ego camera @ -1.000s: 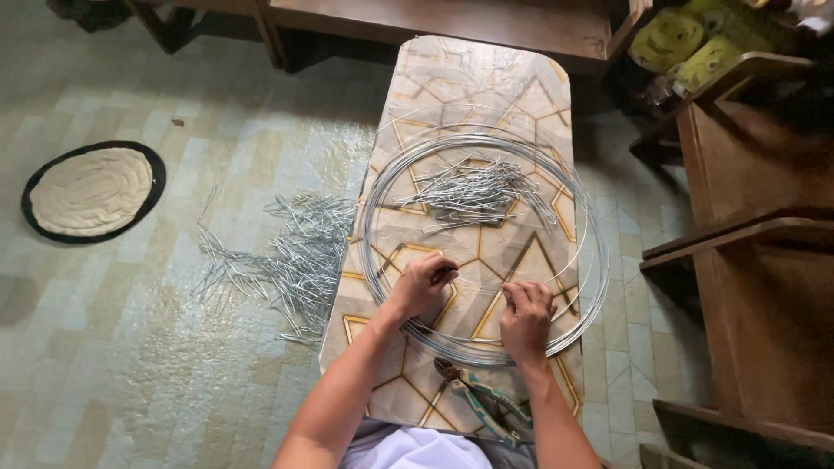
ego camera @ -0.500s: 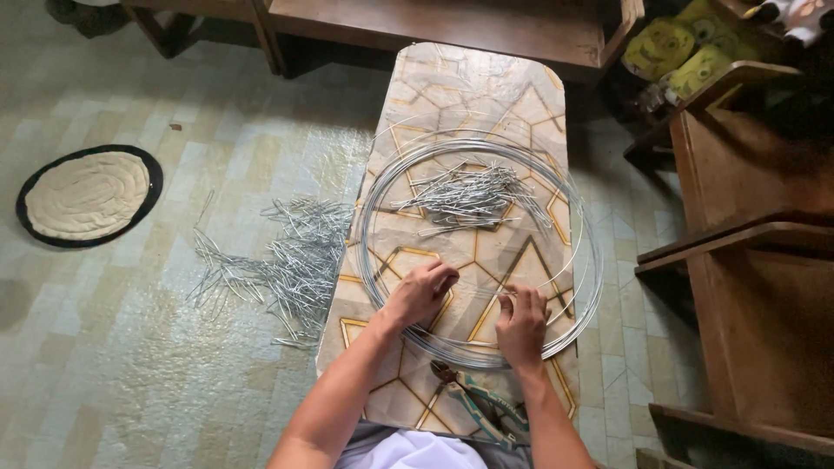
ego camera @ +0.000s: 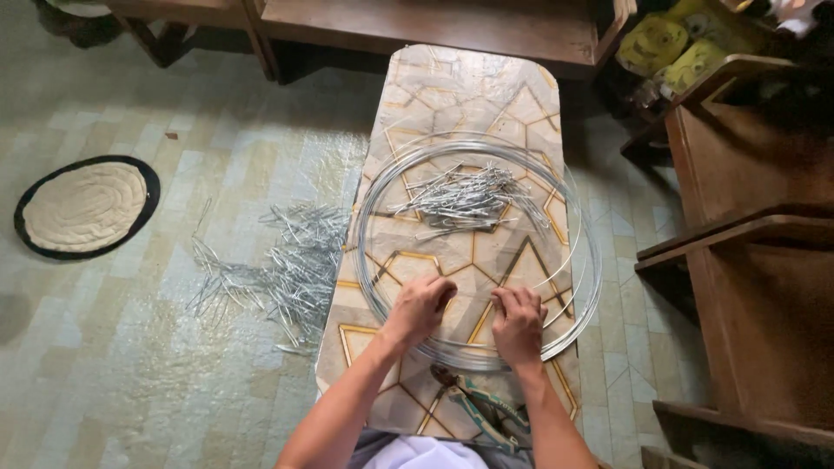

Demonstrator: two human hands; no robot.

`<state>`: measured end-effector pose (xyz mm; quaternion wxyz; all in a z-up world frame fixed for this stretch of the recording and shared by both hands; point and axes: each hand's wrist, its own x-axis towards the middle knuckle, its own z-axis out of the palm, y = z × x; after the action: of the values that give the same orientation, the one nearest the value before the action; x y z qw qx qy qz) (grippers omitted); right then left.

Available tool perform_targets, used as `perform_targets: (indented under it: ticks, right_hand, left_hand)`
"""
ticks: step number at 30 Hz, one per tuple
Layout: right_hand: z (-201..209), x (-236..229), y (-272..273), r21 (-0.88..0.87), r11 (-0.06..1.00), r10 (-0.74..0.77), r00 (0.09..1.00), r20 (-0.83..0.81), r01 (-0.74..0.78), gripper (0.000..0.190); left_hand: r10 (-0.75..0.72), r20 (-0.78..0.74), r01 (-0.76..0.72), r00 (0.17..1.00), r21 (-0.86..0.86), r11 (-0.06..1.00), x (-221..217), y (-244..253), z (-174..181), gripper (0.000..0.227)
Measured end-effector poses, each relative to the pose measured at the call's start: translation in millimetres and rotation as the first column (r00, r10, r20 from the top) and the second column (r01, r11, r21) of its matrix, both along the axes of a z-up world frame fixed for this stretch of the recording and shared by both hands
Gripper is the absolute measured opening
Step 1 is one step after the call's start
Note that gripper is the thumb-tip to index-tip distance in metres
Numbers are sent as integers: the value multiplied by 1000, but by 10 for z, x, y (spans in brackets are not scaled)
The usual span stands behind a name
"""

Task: Cutting metal wire from a large coil into smaller segments using wire cutters

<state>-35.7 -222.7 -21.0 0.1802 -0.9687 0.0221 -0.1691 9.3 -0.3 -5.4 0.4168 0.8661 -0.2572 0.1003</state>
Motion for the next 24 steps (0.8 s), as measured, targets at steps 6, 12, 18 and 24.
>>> perform_targets:
  ticks: [6, 12, 18, 24]
  right_hand:
    - [95, -63, 27, 67, 998, 6, 1000, -22, -5, 10]
    - [88, -190, 191, 185, 981, -56, 998, 24, 50, 8]
    - [224, -316, 424, 192, 979, -84, 996, 40, 75, 5]
    - [271, -224, 156, 152, 988, -24, 999, 30, 19, 7]
  left_hand:
    - [20, 69, -22, 997, 30, 999, -31, 5, -199, 8]
    - [-111, 132, 113, 985, -7, 994, 151, 136, -128, 3]
    - [-214, 141, 219, 967, -21, 976, 345, 246, -185, 7]
    - [-115, 167, 121, 979, -32, 992, 259, 163, -74, 6]
